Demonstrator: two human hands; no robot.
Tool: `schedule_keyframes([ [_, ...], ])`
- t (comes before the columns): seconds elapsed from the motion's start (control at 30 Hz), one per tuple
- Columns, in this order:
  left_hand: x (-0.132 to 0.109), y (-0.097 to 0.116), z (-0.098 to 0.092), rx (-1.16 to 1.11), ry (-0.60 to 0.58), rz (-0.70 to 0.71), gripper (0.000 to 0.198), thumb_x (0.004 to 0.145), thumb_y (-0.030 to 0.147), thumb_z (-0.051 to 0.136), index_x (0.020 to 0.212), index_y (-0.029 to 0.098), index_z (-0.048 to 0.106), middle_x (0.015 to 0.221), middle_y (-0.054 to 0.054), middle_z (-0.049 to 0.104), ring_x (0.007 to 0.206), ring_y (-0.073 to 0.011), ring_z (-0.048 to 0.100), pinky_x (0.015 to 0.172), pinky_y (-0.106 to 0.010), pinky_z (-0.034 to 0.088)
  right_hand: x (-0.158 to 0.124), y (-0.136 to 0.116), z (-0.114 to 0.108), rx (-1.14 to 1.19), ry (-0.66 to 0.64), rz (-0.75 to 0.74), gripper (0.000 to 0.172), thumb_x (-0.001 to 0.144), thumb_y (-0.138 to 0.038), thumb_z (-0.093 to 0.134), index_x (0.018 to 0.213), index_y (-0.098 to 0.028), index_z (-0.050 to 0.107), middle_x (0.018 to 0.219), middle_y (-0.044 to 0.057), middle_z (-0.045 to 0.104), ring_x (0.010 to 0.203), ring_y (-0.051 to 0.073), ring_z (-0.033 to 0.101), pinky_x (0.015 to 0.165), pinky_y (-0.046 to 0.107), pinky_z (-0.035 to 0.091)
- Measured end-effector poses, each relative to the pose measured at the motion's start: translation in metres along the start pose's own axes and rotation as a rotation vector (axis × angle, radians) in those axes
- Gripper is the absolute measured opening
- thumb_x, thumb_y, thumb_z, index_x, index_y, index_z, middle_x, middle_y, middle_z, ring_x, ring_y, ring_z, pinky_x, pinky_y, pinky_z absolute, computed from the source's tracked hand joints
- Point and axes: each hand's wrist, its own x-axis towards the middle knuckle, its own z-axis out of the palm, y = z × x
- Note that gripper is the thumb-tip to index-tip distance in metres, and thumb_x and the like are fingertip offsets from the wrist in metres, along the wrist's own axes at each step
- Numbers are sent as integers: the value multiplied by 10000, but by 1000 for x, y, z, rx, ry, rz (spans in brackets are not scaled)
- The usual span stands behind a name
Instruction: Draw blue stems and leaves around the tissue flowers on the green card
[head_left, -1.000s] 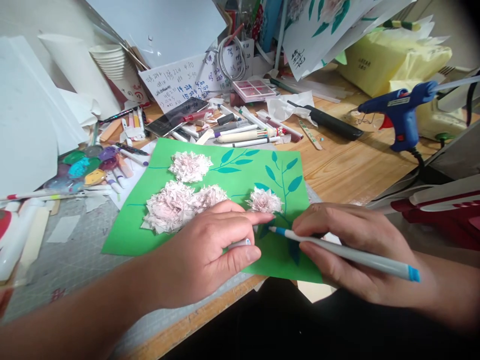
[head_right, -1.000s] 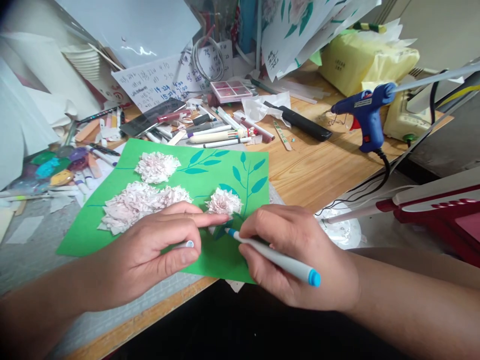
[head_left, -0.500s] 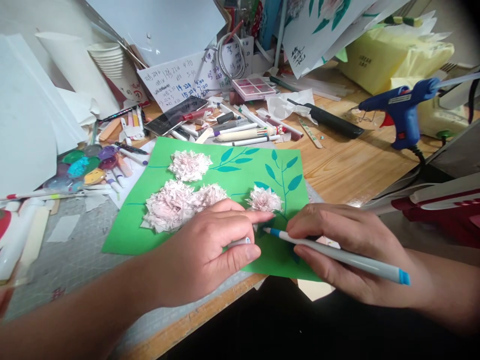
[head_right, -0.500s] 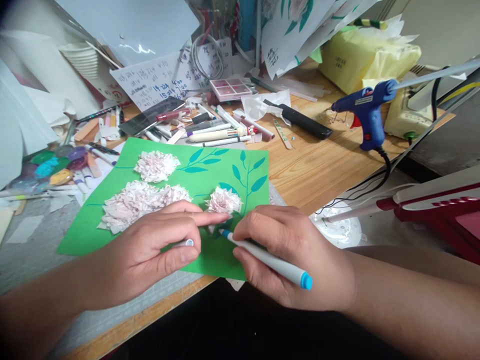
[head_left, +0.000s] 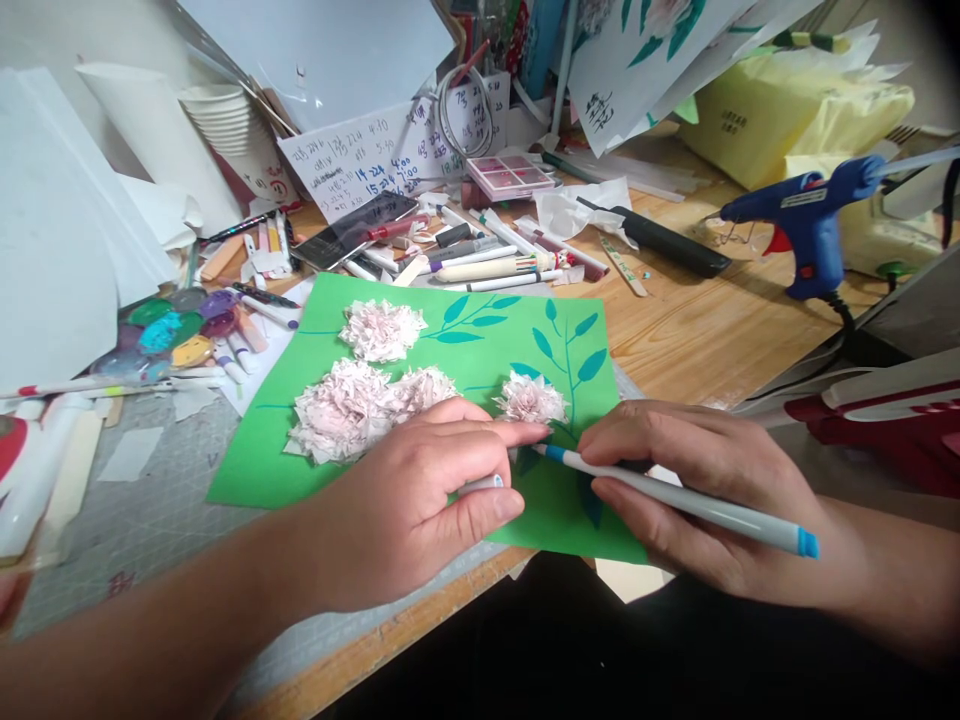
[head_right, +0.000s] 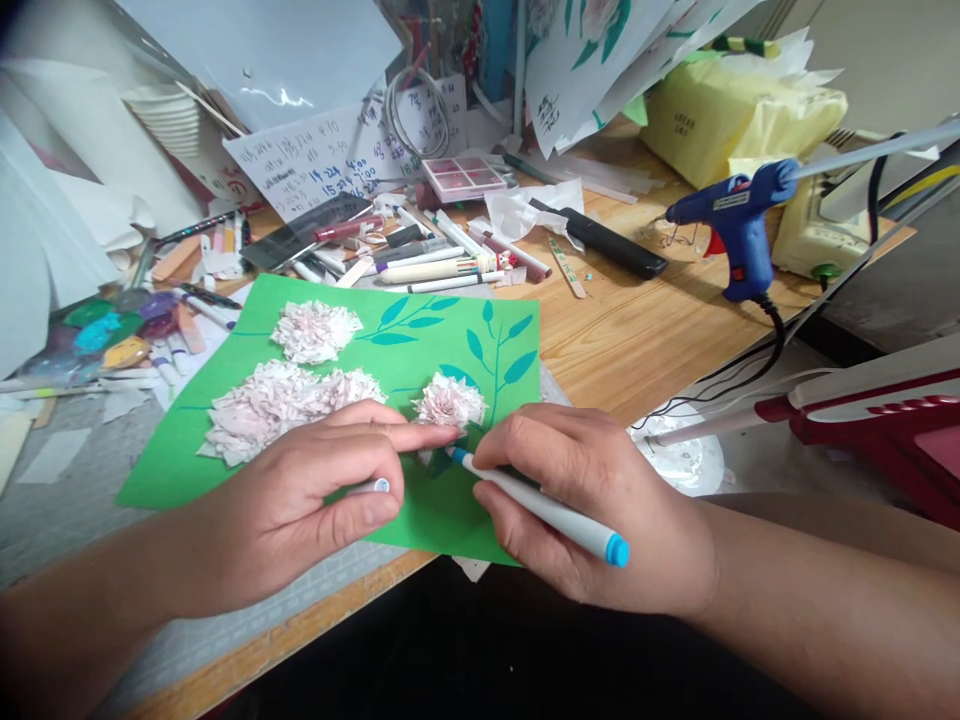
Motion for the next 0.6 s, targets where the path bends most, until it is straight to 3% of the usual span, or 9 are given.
schedule_keyframes([
  [0.2, -1, 1, -1, 15, -20, -40, 252, 997, 281, 444, 778, 196, 536, 1318, -12, 595, 1174, -149, 514, 938, -246, 383, -3, 2, 2, 14, 6, -2, 156, 844, -130, 571, 979, -205, 544, 751, 30, 633, 624, 153, 598, 552, 263, 463],
  [0.6, -1, 0, -1, 10, 14, -38, 258, 980, 279, 457, 757, 197, 557, 1252, -38, 645, 1124, -205, 549, 899, -330, 427, -2, -1, 1, 28, -33, -36, 150, 845, -141, 578, 975, -204, 537, 736, 42, 643, 618, 169, 609, 537, 278, 469],
])
